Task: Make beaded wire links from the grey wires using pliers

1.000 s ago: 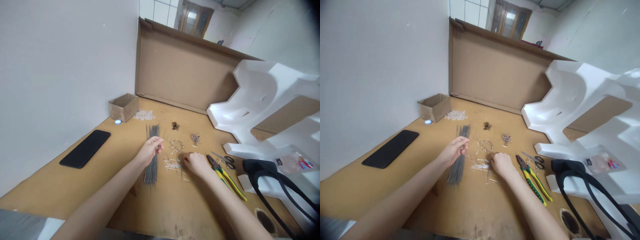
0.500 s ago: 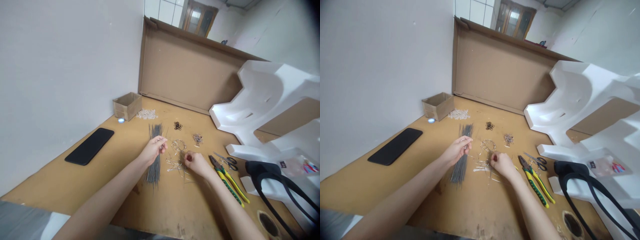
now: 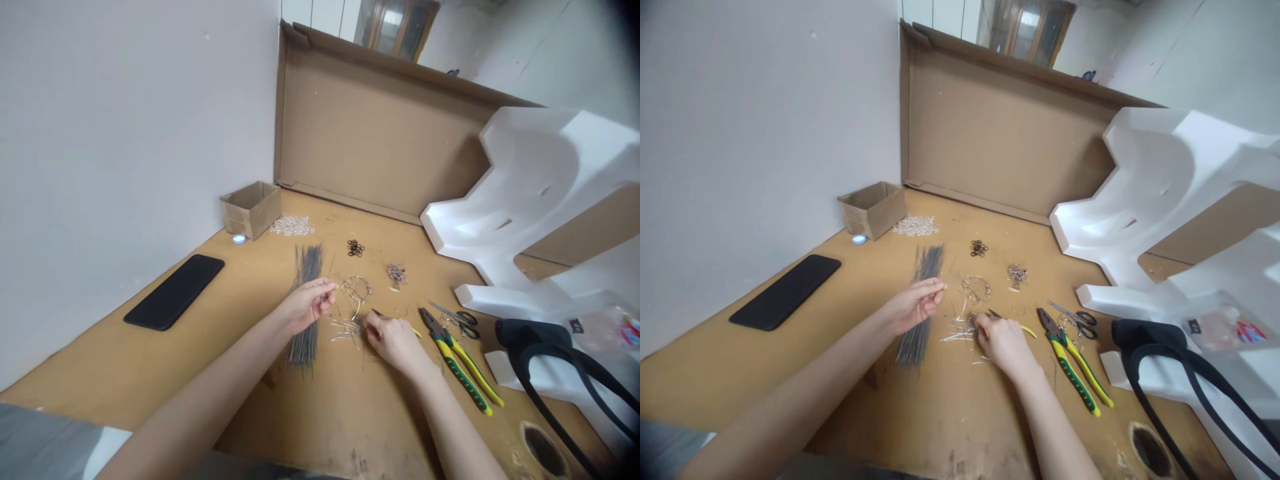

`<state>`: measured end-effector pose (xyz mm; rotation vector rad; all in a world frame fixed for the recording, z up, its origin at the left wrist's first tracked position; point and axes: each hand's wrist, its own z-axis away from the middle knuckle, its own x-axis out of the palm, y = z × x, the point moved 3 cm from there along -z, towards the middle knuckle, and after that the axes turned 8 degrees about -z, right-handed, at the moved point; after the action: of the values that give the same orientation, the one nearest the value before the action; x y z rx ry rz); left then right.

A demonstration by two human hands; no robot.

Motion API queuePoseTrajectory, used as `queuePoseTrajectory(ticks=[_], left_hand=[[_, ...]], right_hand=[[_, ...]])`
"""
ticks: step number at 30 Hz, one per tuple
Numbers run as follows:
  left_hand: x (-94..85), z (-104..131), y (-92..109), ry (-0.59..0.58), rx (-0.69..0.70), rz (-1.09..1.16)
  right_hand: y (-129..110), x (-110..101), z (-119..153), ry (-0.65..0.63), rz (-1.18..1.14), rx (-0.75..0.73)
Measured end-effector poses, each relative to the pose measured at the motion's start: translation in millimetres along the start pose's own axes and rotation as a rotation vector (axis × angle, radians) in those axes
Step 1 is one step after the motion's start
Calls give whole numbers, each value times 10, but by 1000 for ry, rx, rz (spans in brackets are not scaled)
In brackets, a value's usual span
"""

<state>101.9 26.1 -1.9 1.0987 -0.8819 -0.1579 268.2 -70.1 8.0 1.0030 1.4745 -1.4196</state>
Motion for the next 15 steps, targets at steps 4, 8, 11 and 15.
queuePoseTrajectory(ticks=[4, 8, 11, 15], left_hand=[[25, 11, 7, 1, -10, -12], [33, 16, 2, 3, -14, -34], [15, 6, -13, -3, -1, -59], [-4, -1, -26, -19, 12, -84]], right_hand=[[-23, -39, 25, 8, 138, -28], [35, -1, 12, 59, 21, 11], [66, 57, -11, 65, -155, 24], [53, 104, -30, 58, -385, -14]])
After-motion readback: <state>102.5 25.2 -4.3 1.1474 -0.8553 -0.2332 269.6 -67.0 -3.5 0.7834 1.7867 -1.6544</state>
